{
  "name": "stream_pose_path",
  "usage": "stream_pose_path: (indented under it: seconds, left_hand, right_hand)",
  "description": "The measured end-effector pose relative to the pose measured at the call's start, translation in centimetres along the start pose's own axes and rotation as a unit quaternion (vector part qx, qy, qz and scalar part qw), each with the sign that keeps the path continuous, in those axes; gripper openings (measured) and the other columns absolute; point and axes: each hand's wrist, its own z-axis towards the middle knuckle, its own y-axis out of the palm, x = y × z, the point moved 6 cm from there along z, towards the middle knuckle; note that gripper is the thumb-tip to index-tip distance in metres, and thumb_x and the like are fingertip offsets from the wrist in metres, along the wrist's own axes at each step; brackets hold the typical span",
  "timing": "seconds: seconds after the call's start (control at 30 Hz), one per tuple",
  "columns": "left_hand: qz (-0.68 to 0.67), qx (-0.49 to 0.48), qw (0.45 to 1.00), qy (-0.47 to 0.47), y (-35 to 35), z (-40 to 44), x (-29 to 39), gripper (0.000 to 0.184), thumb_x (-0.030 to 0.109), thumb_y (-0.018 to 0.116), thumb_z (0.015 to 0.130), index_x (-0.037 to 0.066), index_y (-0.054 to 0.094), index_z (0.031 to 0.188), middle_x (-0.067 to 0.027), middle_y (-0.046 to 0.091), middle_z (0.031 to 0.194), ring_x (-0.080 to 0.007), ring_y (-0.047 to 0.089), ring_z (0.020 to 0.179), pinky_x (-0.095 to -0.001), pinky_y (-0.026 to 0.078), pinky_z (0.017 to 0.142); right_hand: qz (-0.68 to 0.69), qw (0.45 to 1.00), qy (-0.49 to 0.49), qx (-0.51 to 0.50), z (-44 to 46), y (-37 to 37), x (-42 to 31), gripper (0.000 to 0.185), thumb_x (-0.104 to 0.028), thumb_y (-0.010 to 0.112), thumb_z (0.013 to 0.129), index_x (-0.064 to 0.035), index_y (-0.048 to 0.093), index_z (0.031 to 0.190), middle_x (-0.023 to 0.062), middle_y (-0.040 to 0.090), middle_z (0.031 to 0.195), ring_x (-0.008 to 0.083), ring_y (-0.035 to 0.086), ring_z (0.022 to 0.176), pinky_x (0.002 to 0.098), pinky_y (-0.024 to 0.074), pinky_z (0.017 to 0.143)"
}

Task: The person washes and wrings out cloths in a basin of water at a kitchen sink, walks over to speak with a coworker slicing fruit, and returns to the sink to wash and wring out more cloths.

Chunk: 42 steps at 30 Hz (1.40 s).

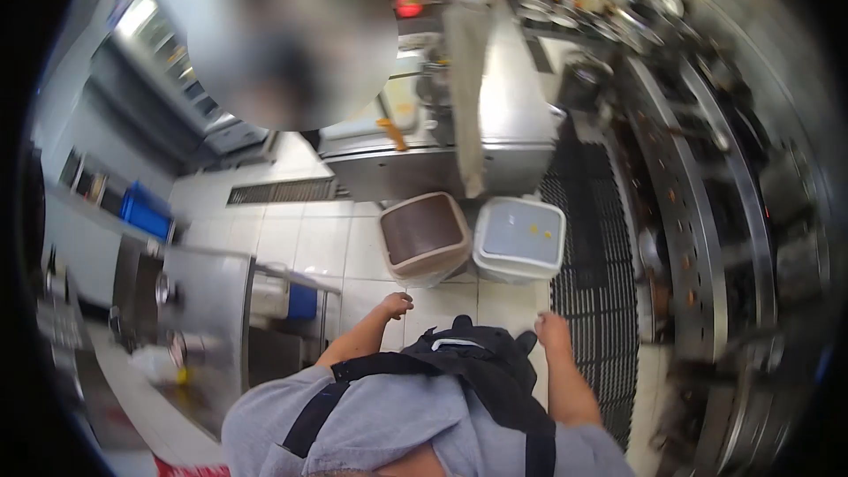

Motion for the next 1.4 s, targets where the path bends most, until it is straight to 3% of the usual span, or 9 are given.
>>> stream_pose_path:
  seconds: [0.17,0.27,0.3,0.47,0.73,0.87,1.0,1.2,1.4]
  left_hand:
    - [-0.006,-0.052,0.999,-0.014,2.7,2.7,-1.4,0.037,0.019,0.061,0.073,0.008,0.057,0.108,-0.0104,0.061,0.087,-0.021,0.06,0.076,-0.0362,0.054,0.059]
    - [-0.023,-0.098,0.995,-0.027,4.1,0.4,-2.8,0.009,0.012,0.052,0.074,0.006,0.056,0.079,-0.0093,0.055,0.073,-0.0214,0.058,0.069,-0.036,0.051,0.053]
    - [0.128,-0.17,0.958,0.19,4.9,-0.2,-2.3,0.01,0.011,0.051,0.074,0.007,0.057,0.081,-0.0093,0.054,0.073,-0.0223,0.058,0.068,-0.0381,0.051,0.053]
    - [0.32,-0.211,0.91,0.156,9.4,-1.4,-4.9,0.018,0.021,0.053,0.075,0.008,0.062,0.083,-0.0119,0.06,0.081,-0.023,0.06,0.073,-0.037,0.051,0.061]
    - [0.633,-0.246,0.69,0.25,25.6,-3.7,5.0,0.023,0.027,0.053,0.075,0.011,0.066,0.086,-0.0127,0.062,0.089,-0.0247,0.061,0.08,-0.0354,0.05,0.069]
    - [0.752,-0.246,0.499,0.352,36.8,-7.2,11.0,0.026,0.031,0.053,0.075,0.013,0.067,0.088,-0.0132,0.064,0.092,-0.0255,0.062,0.083,-0.0347,0.05,0.074]
    - [0.71,-0.204,0.625,0.252,40.0,-11.9,16.7,0.026,0.03,0.053,0.075,0.012,0.067,0.088,-0.013,0.064,0.093,-0.0256,0.062,0.086,-0.0355,0.049,0.075]
    - [0.793,-0.174,0.543,0.214,46.4,-14.6,20.9,0.025,0.028,0.054,0.075,0.011,0.067,0.088,-0.0128,0.064,0.094,-0.0258,0.061,0.089,-0.0368,0.048,0.077]
    - [0.837,-0.198,0.334,0.386,74.7,-17.1,27.5,0.025,0.026,0.054,0.075,0.01,0.068,0.089,-0.0126,0.064,0.095,-0.0259,0.06,0.092,-0.0381,0.047,0.079]
  right_hand:
    - [0.076,0.997,0.005,0.02,-2.0,-3.3,-1.3,0.026,-0.018,0.057,0.075,-0.0054,0.063,0.096,0.0168,0.064,0.087,0.0328,0.061,0.084,0.0403,0.0476,0.077]
    - [0.054,0.994,0.09,-0.019,-6.9,-2.5,2.6,0.025,-0.018,0.056,0.075,-0.006,0.063,0.096,0.0157,0.064,0.09,0.0318,0.06,0.087,0.0408,0.0474,0.078]
    - [0.056,0.991,0.125,0.002,-9.7,-2.3,5.1,0.025,-0.018,0.056,0.075,-0.006,0.063,0.096,0.0157,0.064,0.09,0.0318,0.06,0.087,0.0408,0.0474,0.078]
    - [-0.008,0.937,0.332,-0.111,-24.2,-0.2,15.3,0.026,-0.019,0.054,0.073,-0.0086,0.063,0.096,0.0147,0.062,0.098,0.031,0.057,0.096,0.0407,0.0463,0.083]
    - [0.098,0.872,0.454,0.157,-51.3,1.1,27.6,0.026,-0.023,0.055,0.071,-0.0076,0.067,0.088,0.0173,0.064,0.092,0.0346,0.061,0.087,0.0438,0.048,0.079]
    - [0.1,0.793,0.595,0.087,-62.8,1.3,34.0,0.023,-0.015,0.052,0.071,-0.0025,0.066,0.084,0.0192,0.063,0.09,0.0344,0.061,0.086,0.0428,0.0485,0.079]
    - [0.122,0.803,0.509,0.284,-64.9,-7.9,39.2,0.023,-0.023,0.059,0.075,-0.0052,0.064,0.088,0.0178,0.063,0.085,0.0361,0.06,0.082,0.0426,0.0478,0.076]
    - [0.208,0.706,0.47,0.487,-74.0,-21.4,43.6,0.023,-0.017,0.059,0.078,-0.0054,0.064,0.097,0.0176,0.064,0.084,0.032,0.062,0.077,0.0378,0.049,0.07]
    - [0.142,0.641,0.707,0.262,-95.4,-6.8,48.2,0.025,-0.022,0.062,0.07,-0.0027,0.065,0.086,0.0208,0.062,0.084,0.0371,0.059,0.083,0.0424,0.0479,0.075]
